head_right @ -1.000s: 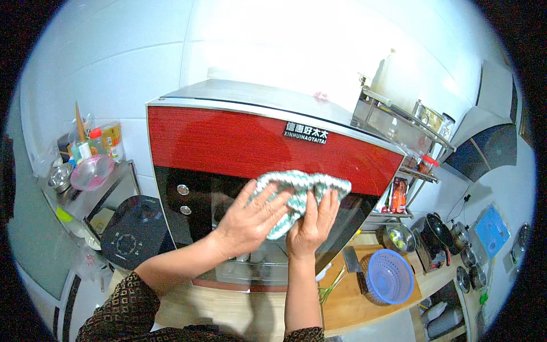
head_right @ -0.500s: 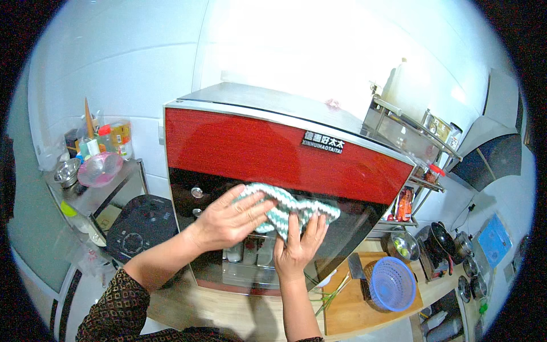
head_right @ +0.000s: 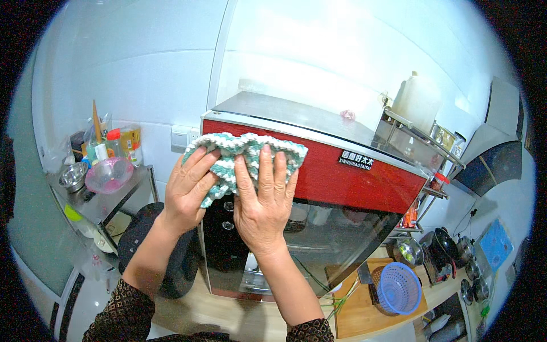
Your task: The person wipes a glass door, a red range hood, and a black rice cooker with a green and white cloth. They then walk to the dining area, pick up a small metal cup, and place it on a nearby table.
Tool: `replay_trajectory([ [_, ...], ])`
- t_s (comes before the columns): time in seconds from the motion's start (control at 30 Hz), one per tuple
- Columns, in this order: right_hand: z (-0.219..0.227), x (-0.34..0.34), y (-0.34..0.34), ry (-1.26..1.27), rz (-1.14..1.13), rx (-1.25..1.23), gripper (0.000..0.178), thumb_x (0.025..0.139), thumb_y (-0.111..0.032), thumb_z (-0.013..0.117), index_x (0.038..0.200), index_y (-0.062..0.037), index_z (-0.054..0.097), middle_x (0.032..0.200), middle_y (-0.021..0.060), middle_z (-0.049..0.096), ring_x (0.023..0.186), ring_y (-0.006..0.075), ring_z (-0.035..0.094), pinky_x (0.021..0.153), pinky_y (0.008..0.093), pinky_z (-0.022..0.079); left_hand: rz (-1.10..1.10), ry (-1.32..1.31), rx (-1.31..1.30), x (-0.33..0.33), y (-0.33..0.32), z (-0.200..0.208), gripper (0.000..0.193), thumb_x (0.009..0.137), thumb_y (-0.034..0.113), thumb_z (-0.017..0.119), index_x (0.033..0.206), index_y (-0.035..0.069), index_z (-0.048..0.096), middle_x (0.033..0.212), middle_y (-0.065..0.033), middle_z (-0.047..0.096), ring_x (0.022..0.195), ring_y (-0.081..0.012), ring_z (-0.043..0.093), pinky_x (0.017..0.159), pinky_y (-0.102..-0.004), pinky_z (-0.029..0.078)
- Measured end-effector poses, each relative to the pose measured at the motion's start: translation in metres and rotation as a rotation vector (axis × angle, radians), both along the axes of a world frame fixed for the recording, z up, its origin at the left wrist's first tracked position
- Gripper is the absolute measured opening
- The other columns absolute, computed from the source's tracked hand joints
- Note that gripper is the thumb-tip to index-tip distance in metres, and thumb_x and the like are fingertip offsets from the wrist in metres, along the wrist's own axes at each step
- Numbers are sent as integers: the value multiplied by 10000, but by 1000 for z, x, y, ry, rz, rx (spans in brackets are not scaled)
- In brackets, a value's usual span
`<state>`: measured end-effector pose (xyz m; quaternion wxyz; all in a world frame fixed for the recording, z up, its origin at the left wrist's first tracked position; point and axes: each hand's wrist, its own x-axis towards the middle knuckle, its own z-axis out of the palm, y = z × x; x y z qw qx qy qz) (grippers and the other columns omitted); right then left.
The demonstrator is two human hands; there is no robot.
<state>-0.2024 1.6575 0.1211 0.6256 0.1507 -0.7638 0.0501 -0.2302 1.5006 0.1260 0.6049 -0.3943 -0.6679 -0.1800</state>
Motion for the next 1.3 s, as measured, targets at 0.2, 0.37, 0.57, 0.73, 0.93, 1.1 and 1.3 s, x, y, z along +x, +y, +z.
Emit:
replay_trajectory([
  [0.2,-9,1,-25,-38,106,100,329,812,-132,509,1126,-110,602,1343,122,430,1267,294,366,1031,502,251,-146,-129,266,-3,7,-53,311,746,-38,534,1053,-91,549,1251,-253,453,1156,-414,454,938,-442,409],
  [0.37,-51,16,-38,-187,191,189,282,780,-133,524,1026,-51,635,1266,130,502,1166,297,473,981,498,312,-151,-301,301,2,7,-133,446,835,95,545,1215,-106,423,1273,-307,385,1154,-448,409,965,-478,342],
  [0.57,-127,28,-31,-319,178,251,290,771,-166,524,1021,-67,635,1247,95,520,1131,265,494,975,490,315,-82,-440,203,16,16,-222,686,768,133,617,1312,-80,259,1313,-319,280,1192,-460,336,988,-475,322],
  [0.73,-171,35,-32,-420,209,204,286,753,-135,540,1013,-56,629,1239,99,517,1122,265,495,962,488,335,-45,-585,130,27,10,-267,671,770,146,611,1295,-86,264,1301,-341,270,1153,-485,365,972,-485,336],
  [0.93,-218,44,-27,-523,214,227,304,759,-129,519,1033,-38,613,1260,89,507,1115,234,495,958,469,346,4,-734,92,48,1,-311,503,779,38,516,1238,-64,339,1287,-358,269,1069,-500,436,876,-473,418],
  [1.1,-220,45,-18,-496,230,225,283,752,-112,535,1004,-16,622,1239,106,526,1108,240,510,947,435,373,-95,-775,101,59,-4,-287,451,765,-10,469,1202,-85,389,1257,-360,305,1038,-516,457,840,-455,448],
  [1.3,-145,28,-42,-230,216,50,230,729,-38,567,945,18,623,1182,150,558,1057,297,550,889,403,436,-229,-565,222,32,1,-200,473,800,20,498,1235,-107,364,1269,-350,331,1146,-494,392,955,-455,364],
])
